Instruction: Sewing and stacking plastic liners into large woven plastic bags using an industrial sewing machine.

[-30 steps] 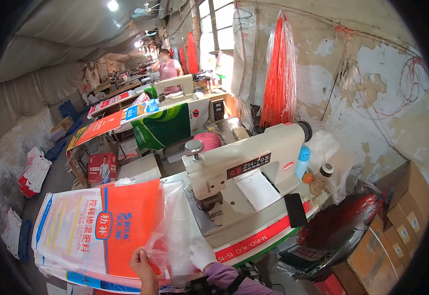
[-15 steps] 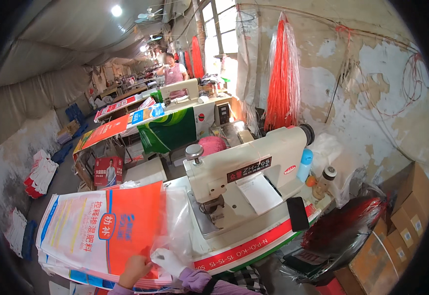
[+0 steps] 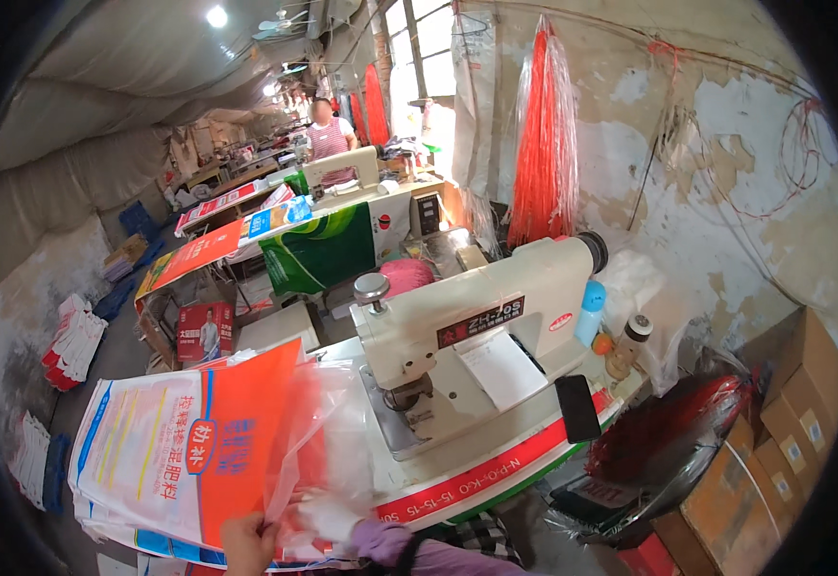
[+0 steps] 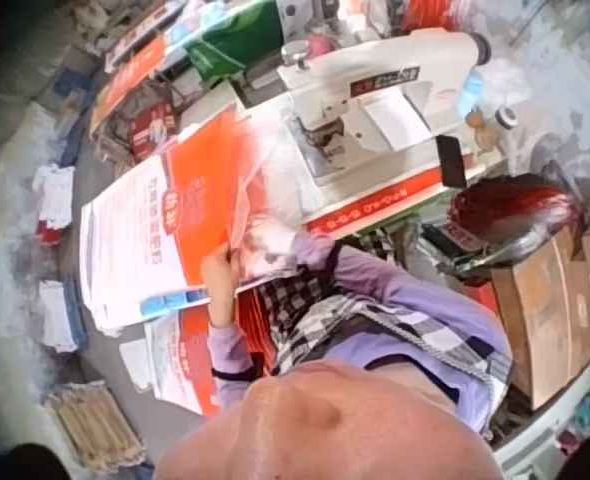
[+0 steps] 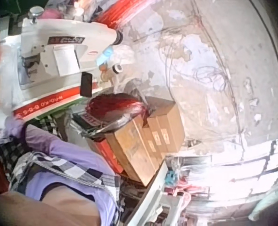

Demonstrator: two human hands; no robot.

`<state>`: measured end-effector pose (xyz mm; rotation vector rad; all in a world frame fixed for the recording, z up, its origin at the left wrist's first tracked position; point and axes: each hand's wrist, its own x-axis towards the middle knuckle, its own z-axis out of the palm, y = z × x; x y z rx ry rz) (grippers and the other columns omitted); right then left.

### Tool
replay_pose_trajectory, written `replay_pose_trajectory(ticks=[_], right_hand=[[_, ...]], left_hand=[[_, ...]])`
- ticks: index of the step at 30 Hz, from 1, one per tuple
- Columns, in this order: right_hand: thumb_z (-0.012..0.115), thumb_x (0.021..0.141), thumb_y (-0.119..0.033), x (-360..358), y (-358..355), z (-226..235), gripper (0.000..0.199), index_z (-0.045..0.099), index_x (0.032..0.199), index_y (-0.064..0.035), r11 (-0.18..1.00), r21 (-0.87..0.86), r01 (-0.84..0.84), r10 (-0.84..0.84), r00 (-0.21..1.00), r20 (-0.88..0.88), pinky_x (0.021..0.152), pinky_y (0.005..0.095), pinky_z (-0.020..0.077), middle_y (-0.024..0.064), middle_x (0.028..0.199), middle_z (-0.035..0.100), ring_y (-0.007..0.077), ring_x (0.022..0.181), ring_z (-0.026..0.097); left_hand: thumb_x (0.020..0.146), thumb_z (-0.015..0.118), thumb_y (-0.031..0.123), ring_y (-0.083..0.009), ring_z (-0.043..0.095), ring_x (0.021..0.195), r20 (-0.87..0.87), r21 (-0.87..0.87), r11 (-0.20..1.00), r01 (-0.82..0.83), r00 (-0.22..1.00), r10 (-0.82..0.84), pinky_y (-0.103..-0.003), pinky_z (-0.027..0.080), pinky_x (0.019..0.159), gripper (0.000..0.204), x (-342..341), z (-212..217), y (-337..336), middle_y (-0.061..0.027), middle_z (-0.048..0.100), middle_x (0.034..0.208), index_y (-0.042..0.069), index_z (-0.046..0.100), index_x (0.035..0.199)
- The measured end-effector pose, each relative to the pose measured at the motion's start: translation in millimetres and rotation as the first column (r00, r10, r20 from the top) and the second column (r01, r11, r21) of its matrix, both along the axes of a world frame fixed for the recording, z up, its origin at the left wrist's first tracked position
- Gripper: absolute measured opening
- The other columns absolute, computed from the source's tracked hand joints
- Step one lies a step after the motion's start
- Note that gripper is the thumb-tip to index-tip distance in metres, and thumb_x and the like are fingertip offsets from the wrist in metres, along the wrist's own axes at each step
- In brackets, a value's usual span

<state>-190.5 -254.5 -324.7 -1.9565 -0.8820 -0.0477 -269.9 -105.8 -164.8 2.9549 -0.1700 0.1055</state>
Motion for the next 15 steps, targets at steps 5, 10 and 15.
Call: replay_pose_trajectory(ticks=[5,10,15], right_hand=[[0.055,0.082,-0.018,-11,57,27,0.013,0.063,0.075,-0.0119,0.952,-0.302,-0.045,0.118,0.967,0.226,0.06,0.0436,0.0482,0.0059,0.065,0.063,0.0251,0.068,0.064],[0.057,0.078,-0.021,41,-2,-58,0.016,0.069,0.076,-0.0112,0.926,-0.363,0.105,0.088,0.875,0.475,0.062,0.0359,0.0516,0.0071,0.075,0.068,0.0247,0.066,0.063],[0.061,0.081,-0.015,46,-18,57,0.008,0.065,0.084,-0.0096,0.865,-0.454,0.215,-0.086,0.954,0.289,0.07,0.0395,0.0496,0.011,0.084,0.066,0.0256,0.079,0.064]], left_hand=[[0.084,0.067,0.02,-0.0279,0.061,0.06,-0.062,0.194,0.963,-0.185,0.978,0.2,-0.041,0.049,0.056,0.013,-117,20,23,-0.0109,0.064,0.069,0.008,0.07,0.085],[0.083,0.067,0.012,-0.0299,0.059,0.056,0.073,0.108,0.972,-0.207,0.977,0.2,-0.041,0.048,0.053,0.015,-174,39,22,-0.0115,0.062,0.064,0.011,0.073,0.096],[0.082,0.063,0.001,-0.0289,0.057,0.054,0.25,-0.201,0.943,-0.266,0.917,0.312,-0.039,0.046,0.052,0.024,-197,33,27,-0.0131,0.06,0.063,0.008,0.073,0.103]])
